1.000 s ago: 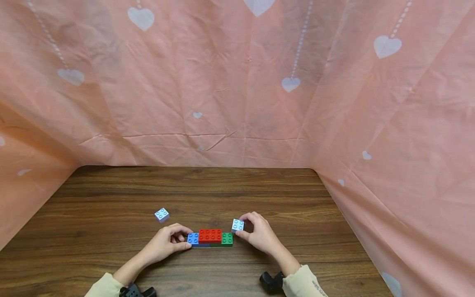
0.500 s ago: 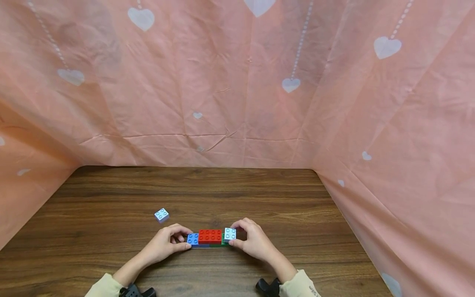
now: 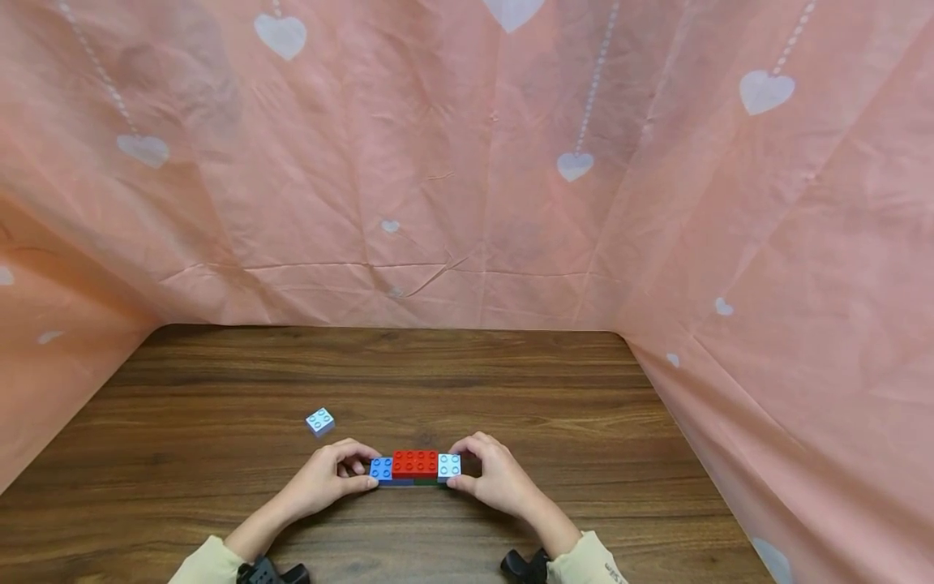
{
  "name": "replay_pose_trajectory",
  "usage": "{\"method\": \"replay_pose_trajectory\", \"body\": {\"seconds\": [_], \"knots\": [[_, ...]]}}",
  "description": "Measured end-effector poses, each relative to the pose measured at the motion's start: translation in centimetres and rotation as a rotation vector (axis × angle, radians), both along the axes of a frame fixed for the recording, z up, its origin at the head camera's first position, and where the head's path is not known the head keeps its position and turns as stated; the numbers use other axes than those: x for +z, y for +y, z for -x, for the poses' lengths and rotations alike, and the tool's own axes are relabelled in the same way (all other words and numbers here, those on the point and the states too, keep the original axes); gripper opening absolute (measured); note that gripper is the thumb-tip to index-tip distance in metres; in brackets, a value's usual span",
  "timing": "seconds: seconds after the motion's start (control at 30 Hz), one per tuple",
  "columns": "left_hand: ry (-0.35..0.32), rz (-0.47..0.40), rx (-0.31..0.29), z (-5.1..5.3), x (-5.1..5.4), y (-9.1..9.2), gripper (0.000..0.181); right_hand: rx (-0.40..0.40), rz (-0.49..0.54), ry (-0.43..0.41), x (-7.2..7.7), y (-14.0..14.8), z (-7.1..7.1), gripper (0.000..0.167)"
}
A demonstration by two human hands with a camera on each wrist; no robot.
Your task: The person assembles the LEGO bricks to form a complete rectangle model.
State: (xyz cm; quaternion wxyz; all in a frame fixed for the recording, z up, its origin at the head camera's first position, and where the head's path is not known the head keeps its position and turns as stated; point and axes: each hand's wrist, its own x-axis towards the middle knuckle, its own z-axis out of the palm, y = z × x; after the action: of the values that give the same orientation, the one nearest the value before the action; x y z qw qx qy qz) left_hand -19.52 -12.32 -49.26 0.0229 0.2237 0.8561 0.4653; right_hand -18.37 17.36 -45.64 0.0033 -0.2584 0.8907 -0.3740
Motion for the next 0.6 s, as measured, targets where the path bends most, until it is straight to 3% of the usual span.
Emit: {"method": "replay_pose_trajectory", "body": {"seconds": [0.6], "knots": [[-0.033, -0.005, 0.000, -0.15, 0.19, 0.01, 0.027, 0.001, -0.009, 0.011, -0.26, -0.05, 0.12, 0.030]]}}
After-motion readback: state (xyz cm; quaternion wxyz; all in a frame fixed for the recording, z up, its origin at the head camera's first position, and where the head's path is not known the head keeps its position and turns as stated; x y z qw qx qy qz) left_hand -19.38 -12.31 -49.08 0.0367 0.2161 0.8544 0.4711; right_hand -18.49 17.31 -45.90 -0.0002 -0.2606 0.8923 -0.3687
